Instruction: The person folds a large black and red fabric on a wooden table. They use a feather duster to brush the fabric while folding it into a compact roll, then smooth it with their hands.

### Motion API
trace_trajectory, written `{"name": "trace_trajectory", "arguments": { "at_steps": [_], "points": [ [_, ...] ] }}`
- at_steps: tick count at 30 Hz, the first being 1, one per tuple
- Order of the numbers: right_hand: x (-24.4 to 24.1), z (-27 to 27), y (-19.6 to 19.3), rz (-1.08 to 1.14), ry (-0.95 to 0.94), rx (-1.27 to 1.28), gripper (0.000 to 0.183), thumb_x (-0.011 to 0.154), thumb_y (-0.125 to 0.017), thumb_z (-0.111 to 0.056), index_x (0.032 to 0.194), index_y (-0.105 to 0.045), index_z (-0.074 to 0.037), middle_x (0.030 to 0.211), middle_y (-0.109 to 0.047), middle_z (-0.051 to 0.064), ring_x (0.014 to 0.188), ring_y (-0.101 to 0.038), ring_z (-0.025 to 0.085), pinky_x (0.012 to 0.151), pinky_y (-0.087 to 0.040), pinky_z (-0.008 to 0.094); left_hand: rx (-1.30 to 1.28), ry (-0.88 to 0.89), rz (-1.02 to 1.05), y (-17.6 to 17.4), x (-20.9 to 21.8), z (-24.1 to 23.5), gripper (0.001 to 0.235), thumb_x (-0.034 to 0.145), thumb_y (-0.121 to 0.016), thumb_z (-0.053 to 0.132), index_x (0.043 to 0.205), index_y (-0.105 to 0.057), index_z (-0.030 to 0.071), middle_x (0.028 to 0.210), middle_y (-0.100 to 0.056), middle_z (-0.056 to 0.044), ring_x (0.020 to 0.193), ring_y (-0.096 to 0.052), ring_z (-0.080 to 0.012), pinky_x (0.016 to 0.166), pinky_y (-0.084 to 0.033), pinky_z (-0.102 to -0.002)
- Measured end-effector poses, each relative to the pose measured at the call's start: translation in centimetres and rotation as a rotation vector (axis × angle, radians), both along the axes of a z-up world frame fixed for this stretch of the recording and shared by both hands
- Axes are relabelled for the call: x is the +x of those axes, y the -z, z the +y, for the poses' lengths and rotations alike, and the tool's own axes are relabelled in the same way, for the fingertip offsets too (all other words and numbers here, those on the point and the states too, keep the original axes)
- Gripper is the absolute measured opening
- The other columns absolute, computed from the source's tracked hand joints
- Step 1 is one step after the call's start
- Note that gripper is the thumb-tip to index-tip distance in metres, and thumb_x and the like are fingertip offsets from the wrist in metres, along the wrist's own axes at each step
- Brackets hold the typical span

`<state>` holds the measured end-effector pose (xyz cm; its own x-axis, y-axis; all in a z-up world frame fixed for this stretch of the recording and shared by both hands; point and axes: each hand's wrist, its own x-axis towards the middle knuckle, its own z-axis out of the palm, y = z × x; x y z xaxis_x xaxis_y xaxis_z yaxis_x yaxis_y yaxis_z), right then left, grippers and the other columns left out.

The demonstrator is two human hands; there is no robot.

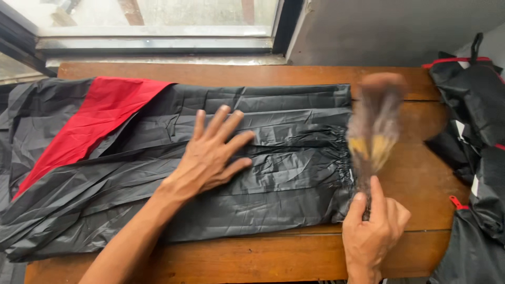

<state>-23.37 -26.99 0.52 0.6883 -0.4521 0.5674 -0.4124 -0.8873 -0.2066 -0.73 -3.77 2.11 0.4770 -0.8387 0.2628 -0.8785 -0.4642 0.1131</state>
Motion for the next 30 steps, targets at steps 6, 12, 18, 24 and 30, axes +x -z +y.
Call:
{"name": "trace_trajectory", "arguments": {
  "at_steps": [6,12,18,24,30],
  "points": [
    [1.7,4.3,-3.5,0.054,-0.161,0.202,0.034,0.095,-0.057,-0.015,0.127,-0.062,-0.006,0.079,-0.057,0.005,0.066,-0.053,0.023,0.064,-0.047,0.035,0.050,0.118,0.047,1.8,-1.5,-2.5,0.060,0.093,-0.040,0.057,0.142,-0.043,0.023,0.151,-0.033,-0.011,0.141,-0.026,-0.0329,0.112,-0.017,-0.058],
    [2.1,4.8,0.1,0.360,-0.073,-0.005,0.035,0.089,-0.057,-0.033,0.123,-0.064,-0.037,0.062,-0.046,-0.003,0.040,-0.046,0.026,0.032,-0.038,0.044,0.035,0.115,0.009,1.9,-1.5,-2.4,0.060,0.094,-0.041,0.056,0.139,-0.046,0.018,0.150,-0.036,-0.013,0.141,-0.027,-0.0335,0.113,-0.016,-0.058],
    [2.0,-2.6,-1.1,0.333,0.291,0.194,0.039,0.092,-0.052,-0.022,0.128,-0.068,-0.021,0.107,-0.072,0.003,0.082,-0.066,0.037,0.057,-0.048,0.051,0.055,0.110,0.018,1.7,-1.6,-2.5,0.061,0.094,-0.039,0.056,0.144,-0.039,0.022,0.153,-0.031,-0.011,0.142,-0.024,-0.0337,0.113,-0.016,-0.058],
    [2.7,6.2,-2.5,0.138,-0.340,0.121,0.037,0.089,-0.063,-0.016,0.126,-0.062,-0.013,0.061,-0.050,-0.004,0.039,-0.033,0.009,0.035,-0.029,0.028,0.042,0.125,0.045,1.7,-1.6,-2.7,0.052,0.093,-0.043,0.052,0.127,-0.051,0.014,0.151,-0.033,-0.014,0.140,-0.027,-0.0357,0.111,-0.017,-0.061],
    [2.4,4.1,-0.8,0.279,0.058,0.083,0.039,0.089,-0.061,-0.022,0.127,-0.066,-0.029,0.080,-0.062,-0.004,0.069,-0.061,0.022,0.051,-0.047,0.037,-0.018,0.080,-0.016,2.0,-1.4,-2.9,0.061,0.096,-0.043,0.054,0.146,-0.038,0.019,0.154,-0.029,-0.011,0.143,-0.022,-0.0337,0.111,-0.019,-0.060]
  ]
}}
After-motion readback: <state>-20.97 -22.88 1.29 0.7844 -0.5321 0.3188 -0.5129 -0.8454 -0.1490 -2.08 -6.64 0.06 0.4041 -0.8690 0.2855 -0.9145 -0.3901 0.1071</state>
